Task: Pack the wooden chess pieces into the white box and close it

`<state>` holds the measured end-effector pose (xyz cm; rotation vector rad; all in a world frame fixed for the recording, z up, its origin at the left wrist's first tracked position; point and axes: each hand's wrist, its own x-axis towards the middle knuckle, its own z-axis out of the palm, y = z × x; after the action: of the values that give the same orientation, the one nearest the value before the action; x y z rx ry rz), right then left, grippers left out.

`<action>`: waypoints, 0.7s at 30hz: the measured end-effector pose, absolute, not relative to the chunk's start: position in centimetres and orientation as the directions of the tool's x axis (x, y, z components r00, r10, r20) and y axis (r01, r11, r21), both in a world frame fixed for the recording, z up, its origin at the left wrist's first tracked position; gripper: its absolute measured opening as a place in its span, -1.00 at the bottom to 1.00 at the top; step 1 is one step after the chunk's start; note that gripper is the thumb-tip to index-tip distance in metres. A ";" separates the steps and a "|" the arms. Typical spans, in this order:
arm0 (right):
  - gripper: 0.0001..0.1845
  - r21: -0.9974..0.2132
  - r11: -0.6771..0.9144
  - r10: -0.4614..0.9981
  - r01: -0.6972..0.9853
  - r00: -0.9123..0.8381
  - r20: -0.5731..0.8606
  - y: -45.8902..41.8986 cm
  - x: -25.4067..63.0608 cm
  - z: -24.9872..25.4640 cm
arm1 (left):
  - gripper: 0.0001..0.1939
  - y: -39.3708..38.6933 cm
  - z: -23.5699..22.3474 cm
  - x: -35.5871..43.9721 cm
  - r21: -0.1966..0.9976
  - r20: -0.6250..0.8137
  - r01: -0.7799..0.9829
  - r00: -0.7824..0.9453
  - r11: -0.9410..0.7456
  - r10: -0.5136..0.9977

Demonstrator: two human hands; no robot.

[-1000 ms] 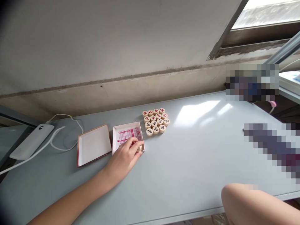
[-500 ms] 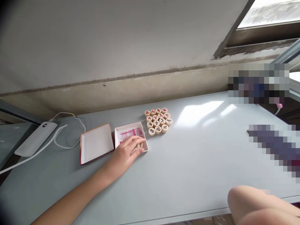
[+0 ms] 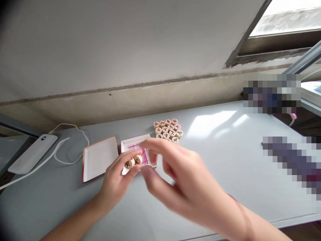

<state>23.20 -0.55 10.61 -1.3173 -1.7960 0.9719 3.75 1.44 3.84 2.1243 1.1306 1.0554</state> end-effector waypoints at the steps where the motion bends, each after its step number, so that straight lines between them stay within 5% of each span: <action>1: -0.73 -0.883 0.200 0.957 0.425 -0.278 0.083 -0.1 22.9 10.0 | -0.75 1.3 3.8 3.7 0.706 0.422 0.447 0.357 -0.549 0.833; 7: -0.80 -0.991 -0.043 0.910 0.124 -0.404 -0.090 1.2 21.1 6.4 | -0.72 1.0 2.8 3.5 0.592 0.518 0.487 0.382 -0.643 0.766; 11: -0.82 -0.995 -0.077 0.927 0.069 -0.362 -0.096 1.5 21.9 5.6 | -0.66 1.0 2.2 3.2 0.537 0.518 0.496 0.445 -0.683 0.730; 17: -0.81 -0.904 -0.126 0.990 0.410 0.109 -0.089 3.9 28.9 5.4 | -0.67 1.1 2.1 2.4 0.717 0.332 0.489 0.387 -0.496 0.860; 21: -0.83 -0.776 -0.298 0.953 0.556 0.125 -0.276 4.8 32.1 4.2 | -0.70 1.5 2.3 2.2 0.659 0.353 0.524 0.419 -0.540 0.837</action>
<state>32.05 4.82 4.21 -1.9157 -1.4522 1.0565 2.18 1.49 2.35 2.2263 1.1546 0.9290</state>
